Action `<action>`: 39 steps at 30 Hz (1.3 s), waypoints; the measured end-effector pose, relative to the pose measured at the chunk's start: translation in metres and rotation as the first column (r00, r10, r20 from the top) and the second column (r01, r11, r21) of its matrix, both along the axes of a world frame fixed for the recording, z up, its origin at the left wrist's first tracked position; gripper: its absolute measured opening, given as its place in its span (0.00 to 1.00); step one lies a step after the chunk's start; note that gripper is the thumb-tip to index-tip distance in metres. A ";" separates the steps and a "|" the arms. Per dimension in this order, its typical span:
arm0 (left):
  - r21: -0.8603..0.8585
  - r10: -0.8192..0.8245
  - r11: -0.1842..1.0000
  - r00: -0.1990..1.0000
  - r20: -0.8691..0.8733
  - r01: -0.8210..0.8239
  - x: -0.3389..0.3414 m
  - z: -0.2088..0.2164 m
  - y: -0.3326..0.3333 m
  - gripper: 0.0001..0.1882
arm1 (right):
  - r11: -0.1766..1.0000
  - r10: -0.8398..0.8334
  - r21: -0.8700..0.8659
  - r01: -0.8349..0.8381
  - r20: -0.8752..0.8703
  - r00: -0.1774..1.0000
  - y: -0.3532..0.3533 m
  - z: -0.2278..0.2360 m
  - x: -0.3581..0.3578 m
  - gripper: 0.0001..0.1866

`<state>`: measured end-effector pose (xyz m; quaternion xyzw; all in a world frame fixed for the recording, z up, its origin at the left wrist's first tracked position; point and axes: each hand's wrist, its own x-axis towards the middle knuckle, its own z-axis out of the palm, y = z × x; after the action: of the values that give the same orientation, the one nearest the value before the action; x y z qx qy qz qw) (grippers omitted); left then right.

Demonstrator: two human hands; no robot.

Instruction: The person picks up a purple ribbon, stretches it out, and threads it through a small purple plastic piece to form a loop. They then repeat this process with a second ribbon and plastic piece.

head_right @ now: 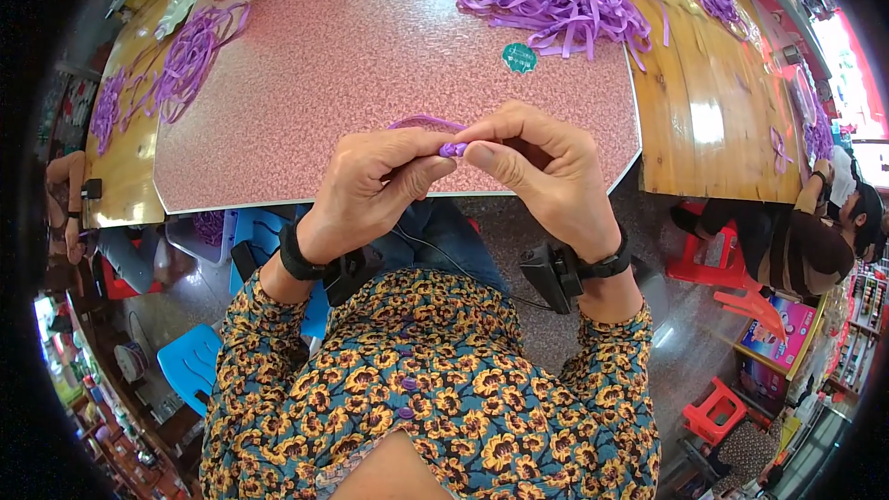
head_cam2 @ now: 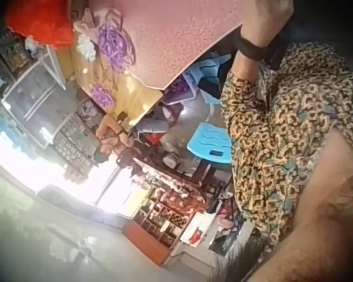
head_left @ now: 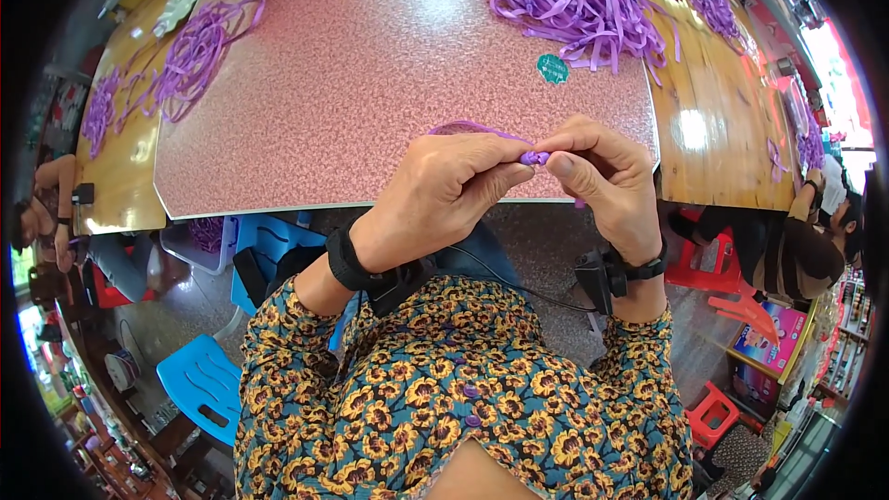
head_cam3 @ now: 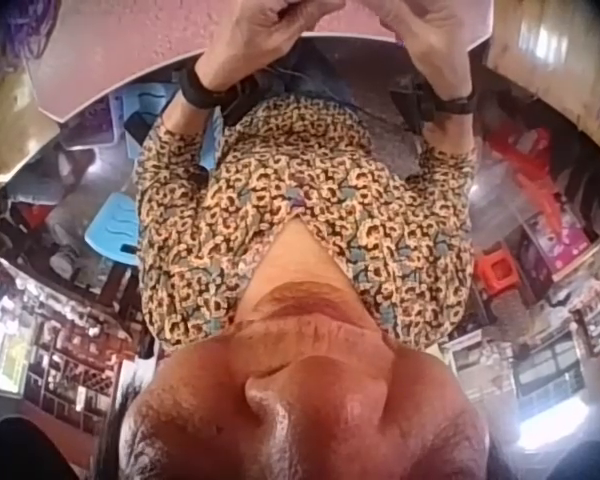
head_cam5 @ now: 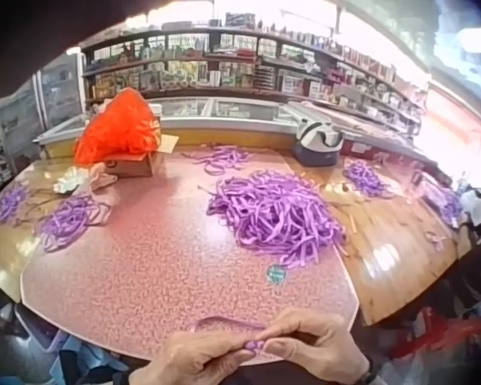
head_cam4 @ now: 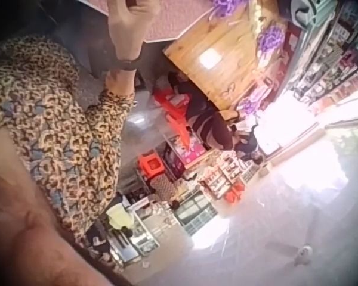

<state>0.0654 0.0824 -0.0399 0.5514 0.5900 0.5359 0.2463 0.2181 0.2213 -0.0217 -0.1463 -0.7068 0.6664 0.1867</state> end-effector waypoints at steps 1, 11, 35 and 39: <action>0.004 0.006 1.000 1.000 -0.011 -0.006 0.000 -0.001 0.000 0.10 | 1.000 -0.006 0.031 0.006 -0.013 1.000 0.000 0.000 0.000 0.08; 0.074 0.042 0.997 0.993 -0.107 -0.034 0.001 -0.002 0.002 0.11 | 0.985 -0.079 0.159 0.072 0.039 0.996 -0.001 0.002 0.001 0.06; -0.010 -0.018 1.000 0.998 0.058 0.019 -0.003 -0.004 -0.002 0.14 | 0.984 -0.115 -0.146 0.106 -0.051 0.992 -0.014 -0.011 -0.010 0.06; -0.035 -0.077 0.996 0.997 0.022 0.078 -0.008 -0.003 -0.003 0.13 | 0.965 -0.114 0.227 0.132 -0.091 0.989 -0.010 -0.006 -0.011 0.05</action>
<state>0.0570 0.0795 -0.0426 0.5639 0.5749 0.5210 0.2829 0.2074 0.2108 -0.0275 -0.1413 -0.7618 0.5713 0.2706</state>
